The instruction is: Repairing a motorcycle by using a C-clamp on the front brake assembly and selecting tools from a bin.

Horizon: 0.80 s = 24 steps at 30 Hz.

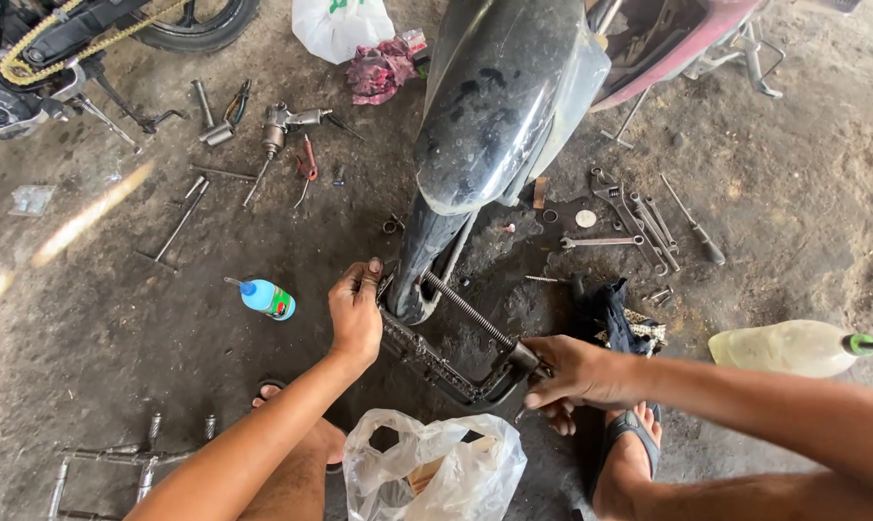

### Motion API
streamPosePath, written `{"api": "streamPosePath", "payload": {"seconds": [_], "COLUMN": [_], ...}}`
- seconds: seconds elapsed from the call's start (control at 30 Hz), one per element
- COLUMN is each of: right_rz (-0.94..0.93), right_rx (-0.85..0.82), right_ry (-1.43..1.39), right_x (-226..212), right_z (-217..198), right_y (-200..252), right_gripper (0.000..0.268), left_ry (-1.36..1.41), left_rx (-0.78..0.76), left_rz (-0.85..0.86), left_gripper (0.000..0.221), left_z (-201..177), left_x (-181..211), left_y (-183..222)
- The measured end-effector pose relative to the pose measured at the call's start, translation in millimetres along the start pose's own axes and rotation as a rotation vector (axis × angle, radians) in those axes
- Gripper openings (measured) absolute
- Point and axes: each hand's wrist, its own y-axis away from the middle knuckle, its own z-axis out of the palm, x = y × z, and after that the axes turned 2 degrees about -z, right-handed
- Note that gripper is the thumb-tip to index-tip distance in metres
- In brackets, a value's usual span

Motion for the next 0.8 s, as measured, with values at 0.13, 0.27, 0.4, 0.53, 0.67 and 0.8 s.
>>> {"api": "streamPosePath", "payload": {"seconds": [0.13, 0.27, 0.4, 0.53, 0.67, 0.8], "right_rz": [-0.089, -0.411, -0.987, -0.093, -0.092, -0.196], "right_rx": [0.354, 0.471, 0.547, -0.031, -0.231, -0.201], "right_ry": [0.790, 1.791, 1.991, 1.415, 0.580, 0.944], "right_x": [2.3, 31.1, 6.8, -91.5, -26.9, -45.6], "right_z": [29.6, 7.8, 2.4, 47.3, -22.7, -4.3], "right_y": [0.1, -2.3, -0.7, 29.2, -12.9, -9.6], "right_gripper": [0.055, 0.077, 0.055, 0.086, 0.092, 0.093], "left_ry": [0.023, 0.067, 0.028, 0.052, 0.109, 0.081], "left_rx": [-0.050, -0.122, -0.011, 0.002, -0.014, -0.019], "left_rz": [-0.005, -0.037, -0.010, -0.018, -0.027, -0.028], "left_gripper": [0.034, 0.034, 0.035, 0.033, 0.036, 0.035], "left_z": [-6.0, -8.2, 0.0, -4.6, -6.9, -8.5], "left_x": [-2.3, 1.3, -4.1, -14.2, 1.6, -11.7], "left_y": [0.2, 5.8, 5.1, 1.3, -1.9, -5.4]}}
